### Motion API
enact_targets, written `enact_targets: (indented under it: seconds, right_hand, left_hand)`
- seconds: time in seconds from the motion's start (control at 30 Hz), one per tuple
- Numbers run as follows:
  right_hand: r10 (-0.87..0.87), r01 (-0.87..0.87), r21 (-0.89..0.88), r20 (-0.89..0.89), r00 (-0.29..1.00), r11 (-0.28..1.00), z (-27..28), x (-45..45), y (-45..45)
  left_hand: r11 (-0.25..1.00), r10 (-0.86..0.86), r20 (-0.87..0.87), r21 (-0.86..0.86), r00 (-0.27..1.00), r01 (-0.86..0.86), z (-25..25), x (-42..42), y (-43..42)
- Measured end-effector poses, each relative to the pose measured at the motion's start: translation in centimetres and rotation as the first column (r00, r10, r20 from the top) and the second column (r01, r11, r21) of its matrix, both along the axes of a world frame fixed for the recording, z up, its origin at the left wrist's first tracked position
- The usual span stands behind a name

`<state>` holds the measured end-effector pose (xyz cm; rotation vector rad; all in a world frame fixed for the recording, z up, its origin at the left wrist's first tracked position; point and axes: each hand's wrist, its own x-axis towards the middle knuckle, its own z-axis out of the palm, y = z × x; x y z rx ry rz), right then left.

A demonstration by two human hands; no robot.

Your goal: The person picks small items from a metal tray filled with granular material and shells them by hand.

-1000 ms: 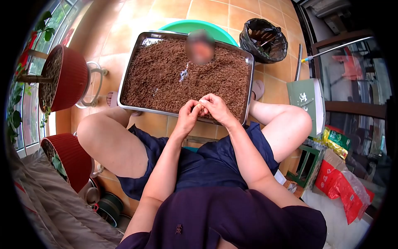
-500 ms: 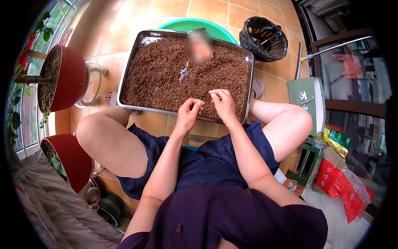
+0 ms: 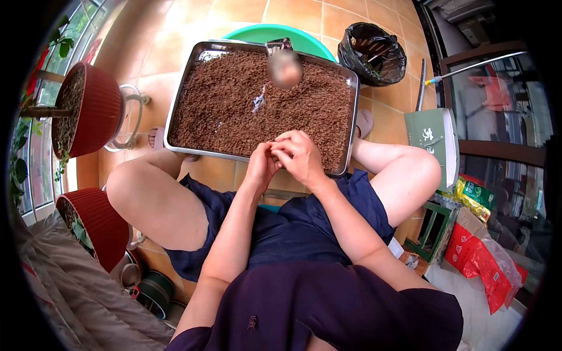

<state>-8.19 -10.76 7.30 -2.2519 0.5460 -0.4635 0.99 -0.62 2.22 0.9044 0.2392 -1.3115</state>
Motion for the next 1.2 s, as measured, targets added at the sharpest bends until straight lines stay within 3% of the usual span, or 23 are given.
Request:
enact_targets:
  seconds: [0.03,0.1,0.17,0.23,0.3,0.37,0.4,0.43,0.5,0.63,0.7,0.73,0.77,0.83,0.9,1.03,1.17,1.2]
  right_hand:
    - [0.063,-0.062,-0.035,0.039,0.997,0.997,0.2,0.0,0.4]
    - [0.089,-0.095,0.059,0.096,0.991,0.994,-0.3,-0.1,1.0]
    - [-0.096,0.047,0.325,0.137,0.986,0.945,-0.8,-0.2,0.3]
    - [-0.275,0.251,0.464,-0.016,0.961,0.850,-2.5,-1.2,-2.5]
    - [-0.309,0.426,0.382,-0.331,0.892,0.820,-4.2,-3.4,-5.3]
    - [-0.262,0.336,0.005,-0.617,0.742,0.942,-6.2,-6.3,-7.3]
    - [-0.238,0.290,-0.060,-0.736,0.633,0.955,-5.8,-6.1,-7.1]
    - [-0.220,0.232,-0.115,-0.835,0.504,0.966,-5.0,-5.9,-6.7]
    - [-0.209,0.229,-0.111,-0.861,0.463,0.967,-4.3,-4.6,-5.4]
    - [-0.133,0.338,0.161,-0.701,0.700,0.927,-7.7,-2.1,-4.4]
    - [-0.157,0.403,0.590,-0.424,0.892,0.700,-8.2,-0.1,-3.8]
    - [-0.216,0.348,0.770,-0.273,0.937,0.535,-7.8,0.9,-3.7]
    - [-0.237,0.299,0.831,-0.208,0.949,0.468,-7.3,1.6,-4.3]
    - [-0.355,0.254,0.854,-0.088,0.931,0.455,-6.6,1.9,-5.3]
    - [-0.424,0.326,0.815,-0.111,0.899,0.479,-5.9,1.2,-6.3]
    - [-0.323,0.426,0.666,-0.281,0.904,0.613,-6.4,-1.4,-7.2]
    - [-0.130,0.308,0.597,-0.322,0.938,0.741,-6.9,-1.3,-4.0]
    - [-0.088,0.199,0.448,-0.255,0.963,0.872,-7.1,-1.0,-3.1]
  left_hand:
    - [0.998,0.059,-0.021,-0.018,0.998,-0.059,-0.4,-0.1,0.0]
    - [0.983,0.175,-0.066,-0.048,0.982,-0.179,-1.3,-0.2,0.1]
    - [0.974,0.222,-0.122,-0.011,0.967,-0.225,-2.2,0.7,0.8]
    - [0.941,0.337,-0.114,0.058,0.935,-0.332,-1.0,1.2,1.2]
    - [0.907,0.411,-0.103,0.142,0.906,-0.395,-0.5,1.5,0.9]
    - [0.893,0.434,-0.092,0.177,0.896,-0.414,-0.6,1.7,1.2]
    - [0.890,0.433,-0.082,0.198,0.898,-0.411,-0.3,1.6,1.0]
    - [0.892,0.426,-0.079,0.203,0.901,-0.404,-0.2,1.5,1.0]
    - [0.896,0.412,-0.076,0.211,0.908,-0.390,-0.3,1.4,1.0]
    - [0.891,0.414,-0.058,0.231,0.908,-0.391,-0.3,1.5,1.3]
    - [0.891,0.407,-0.049,0.241,0.912,-0.385,-0.4,1.6,1.4]
    - [0.890,0.413,-0.048,0.235,0.909,-0.392,-0.6,1.6,1.5]
    - [0.887,0.420,-0.047,0.232,0.907,-0.399,-0.8,1.5,1.7]
    - [0.877,0.438,-0.042,0.239,0.898,-0.417,-0.8,1.6,2.1]
    - [0.864,0.459,-0.039,0.253,0.888,-0.436,-0.6,1.7,2.0]
    - [0.839,0.477,0.031,0.281,0.878,-0.466,-0.2,1.6,1.6]
    - [0.825,0.489,0.049,0.299,0.871,-0.480,0.1,1.4,1.3]
    - [0.821,0.491,0.052,0.305,0.870,-0.482,0.2,1.4,1.4]
